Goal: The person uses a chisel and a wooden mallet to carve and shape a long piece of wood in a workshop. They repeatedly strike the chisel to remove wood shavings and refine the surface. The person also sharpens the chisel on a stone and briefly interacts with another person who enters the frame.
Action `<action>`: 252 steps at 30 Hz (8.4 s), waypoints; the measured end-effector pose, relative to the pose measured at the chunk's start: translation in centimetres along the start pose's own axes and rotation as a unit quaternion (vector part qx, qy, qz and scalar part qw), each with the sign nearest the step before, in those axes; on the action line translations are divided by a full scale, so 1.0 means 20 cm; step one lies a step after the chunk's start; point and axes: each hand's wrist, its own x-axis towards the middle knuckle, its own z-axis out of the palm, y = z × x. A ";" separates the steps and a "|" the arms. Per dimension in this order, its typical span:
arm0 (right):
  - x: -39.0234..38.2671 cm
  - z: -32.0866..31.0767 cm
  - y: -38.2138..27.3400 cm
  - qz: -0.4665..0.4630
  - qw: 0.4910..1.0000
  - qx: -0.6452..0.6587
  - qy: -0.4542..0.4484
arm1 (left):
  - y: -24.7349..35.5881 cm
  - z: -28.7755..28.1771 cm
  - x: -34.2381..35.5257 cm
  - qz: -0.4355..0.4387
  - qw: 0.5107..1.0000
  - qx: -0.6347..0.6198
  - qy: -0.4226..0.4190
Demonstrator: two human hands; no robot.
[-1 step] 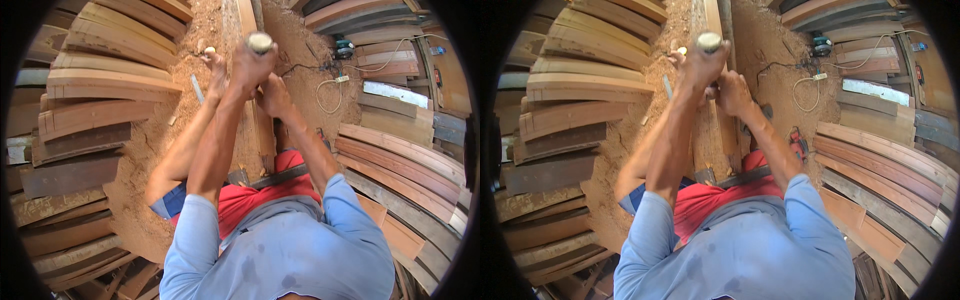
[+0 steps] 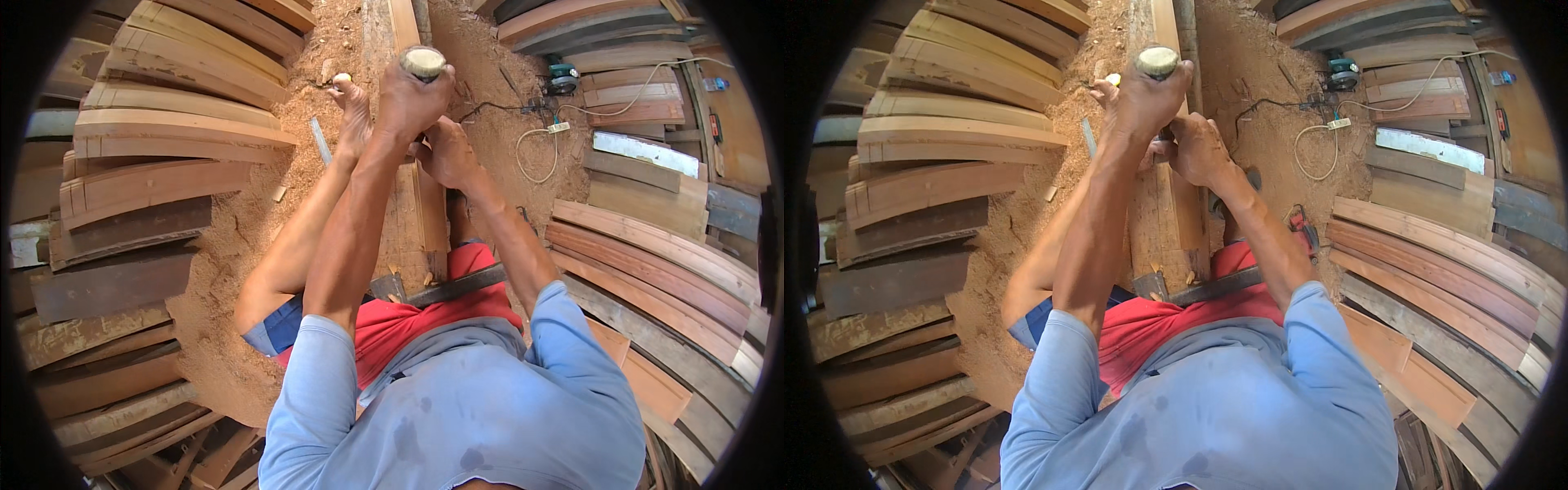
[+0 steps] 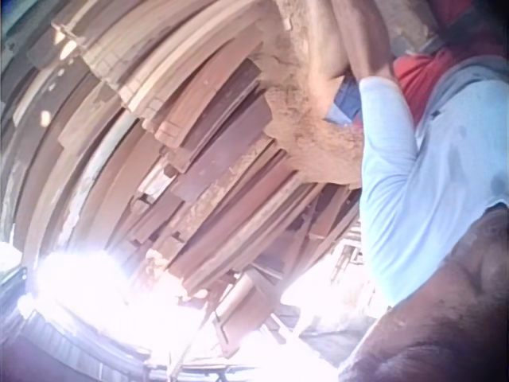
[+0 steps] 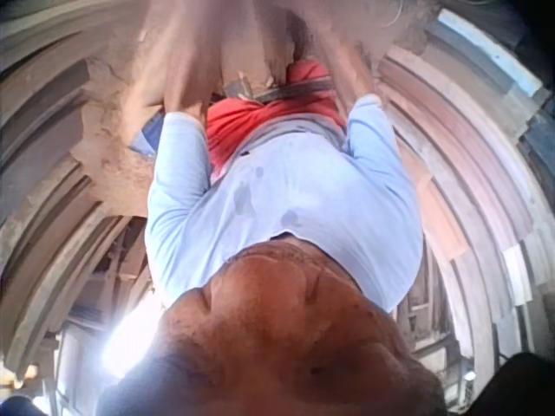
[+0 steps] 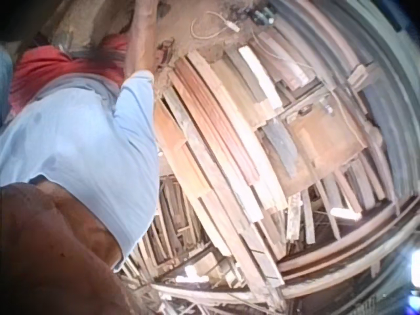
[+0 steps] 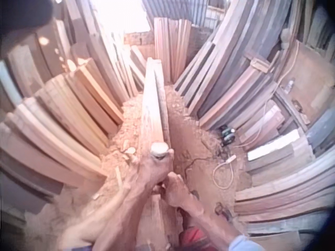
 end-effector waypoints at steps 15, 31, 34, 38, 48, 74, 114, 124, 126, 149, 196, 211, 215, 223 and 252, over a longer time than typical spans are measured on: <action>0.19 0.05 0.11 -0.069 0.995 -0.073 -0.027 | -0.14 -0.05 0.07 -0.040 0.994 -0.090 0.036; 0.47 0.00 0.20 -0.047 0.989 -0.134 -0.029 | -0.35 0.02 0.39 0.178 0.979 0.006 0.096; 0.63 -0.04 0.24 -0.025 0.977 -0.202 -0.065 | -0.37 -0.09 0.59 -0.117 0.987 -0.109 -0.023; 0.40 -0.08 0.09 0.006 0.982 -0.136 -0.130 | -0.24 -0.07 0.33 -0.048 0.994 -0.098 0.024; 0.84 -0.08 0.41 -0.038 0.963 -0.252 0.087 | -0.14 0.15 0.67 0.310 0.938 -0.133 0.084; -0.77 -0.30 -0.17 0.367 0.801 0.471 0.041 | -0.69 0.02 -1.24 0.051 0.935 0.292 -0.194; -1.22 -0.07 0.20 0.208 0.912 -0.061 -0.349 | -0.59 -0.25 -1.09 -0.084 0.989 -0.125 0.014; -1.38 0.10 0.03 0.151 0.858 -0.139 -0.471 | -0.22 -1.02 -1.48 -0.002 0.942 -0.231 0.243; -1.38 0.13 0.06 0.134 0.853 -0.146 -0.482 | -0.16 -1.17 -1.58 0.024 0.923 -0.238 0.301; -2.67 -0.32 0.39 0.605 0.796 0.033 0.002 | -0.72 -0.68 -1.69 -0.164 0.930 -0.318 -0.079; -1.15 -0.74 1.89 0.639 0.757 0.130 -0.044 | -0.42 0.47 -0.44 -0.322 0.853 0.409 0.027; 0.09 -1.12 1.83 0.495 0.862 0.068 -0.083 | -0.38 0.48 -0.47 -0.342 0.878 0.332 0.046; -0.09 -0.93 1.87 0.589 0.793 0.100 -0.119 | -0.41 0.54 -0.46 -0.302 0.888 0.342 0.059; 0.47 -0.92 2.28 0.450 0.862 -0.079 -0.218 | -0.33 0.52 -0.42 -0.409 0.842 0.351 0.023; 2.69 0.12 1.66 0.280 0.948 -0.090 -0.118 | -0.15 0.54 -0.36 -0.506 0.802 0.313 0.057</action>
